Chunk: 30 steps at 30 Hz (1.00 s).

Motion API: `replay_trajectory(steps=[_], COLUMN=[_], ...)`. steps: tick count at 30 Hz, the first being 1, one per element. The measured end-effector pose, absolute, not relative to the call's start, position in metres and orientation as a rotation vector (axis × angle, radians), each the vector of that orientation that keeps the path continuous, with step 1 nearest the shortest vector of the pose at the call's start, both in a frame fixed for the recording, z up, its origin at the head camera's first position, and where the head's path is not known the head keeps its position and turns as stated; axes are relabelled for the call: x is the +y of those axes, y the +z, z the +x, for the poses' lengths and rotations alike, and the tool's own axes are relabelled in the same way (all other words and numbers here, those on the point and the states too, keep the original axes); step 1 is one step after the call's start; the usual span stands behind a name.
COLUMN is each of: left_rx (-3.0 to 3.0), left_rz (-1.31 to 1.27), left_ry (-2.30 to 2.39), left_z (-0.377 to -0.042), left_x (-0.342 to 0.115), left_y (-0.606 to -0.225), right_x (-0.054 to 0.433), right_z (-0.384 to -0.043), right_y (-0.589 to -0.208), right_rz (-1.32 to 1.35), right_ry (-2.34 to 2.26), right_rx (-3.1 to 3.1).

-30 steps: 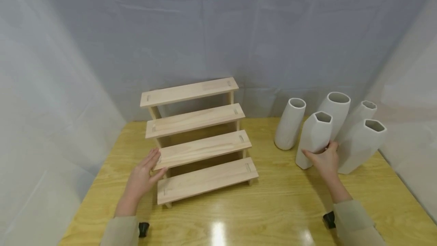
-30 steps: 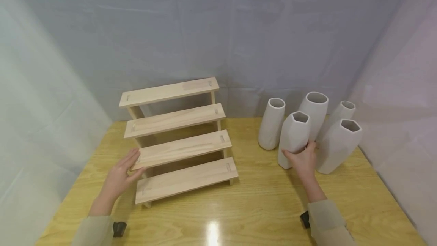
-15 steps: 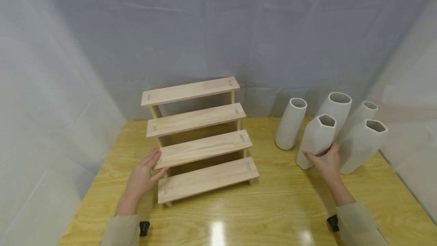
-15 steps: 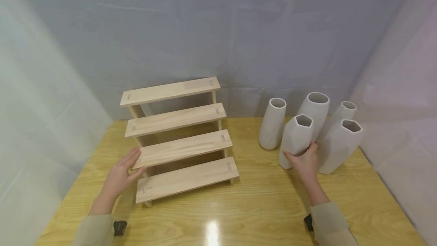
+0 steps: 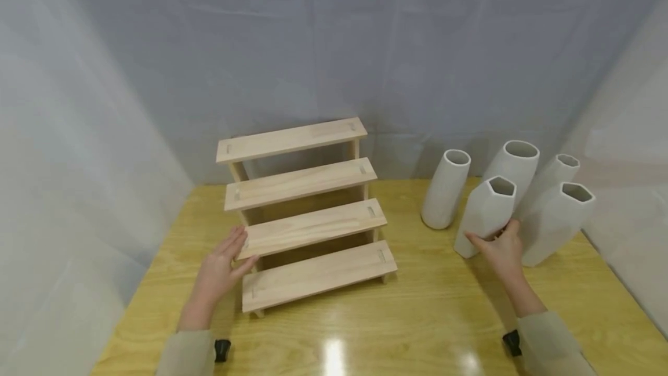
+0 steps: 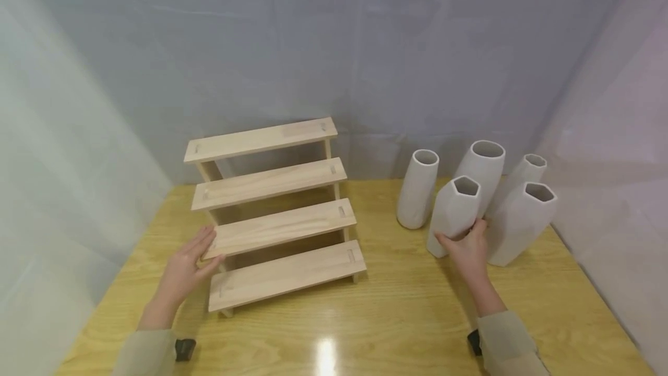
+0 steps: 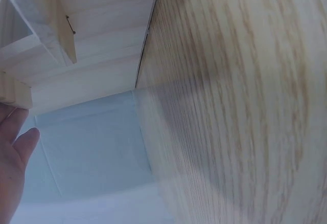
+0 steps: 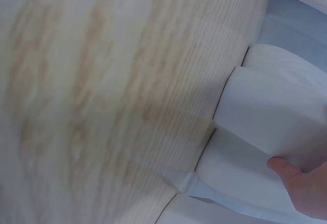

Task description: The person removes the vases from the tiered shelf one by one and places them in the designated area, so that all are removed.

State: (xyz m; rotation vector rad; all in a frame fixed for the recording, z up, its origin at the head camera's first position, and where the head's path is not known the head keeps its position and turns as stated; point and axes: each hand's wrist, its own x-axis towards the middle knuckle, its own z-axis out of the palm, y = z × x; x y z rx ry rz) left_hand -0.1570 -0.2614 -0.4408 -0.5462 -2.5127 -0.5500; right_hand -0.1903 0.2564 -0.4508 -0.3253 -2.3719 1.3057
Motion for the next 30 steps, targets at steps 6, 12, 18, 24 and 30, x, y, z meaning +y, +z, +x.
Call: replay_trajectory(steps=[6, 12, 18, 24, 30], left_rx=[-2.514, -2.509, -2.494, -2.518, -2.561], left_rz=[-0.541, -0.552, -0.567, -0.552, -0.502], left_ry=[-0.548, -0.546, -0.536, -0.536, -0.594], left_z=[-0.156, -0.158, -0.159, -0.158, -0.156], left_x=[-0.262, -0.262, -0.261, -0.261, -0.259], left_y=[-0.442, -0.441, -0.438, -0.437, -0.435], right_x=[0.256, 0.257, 0.258, 0.257, 0.257], right_z=[-0.189, -0.189, -0.188, -0.182, -0.169], right_y=[-0.451, -0.45, -0.451, -0.444, -0.427], right_rz=[-0.332, -0.301, -0.255, -0.163, -0.137], right_ry=[1.303, 1.308, 1.299, 1.357, 1.268], right_rx=[-2.38, -2.375, -2.376, -2.324, -2.322])
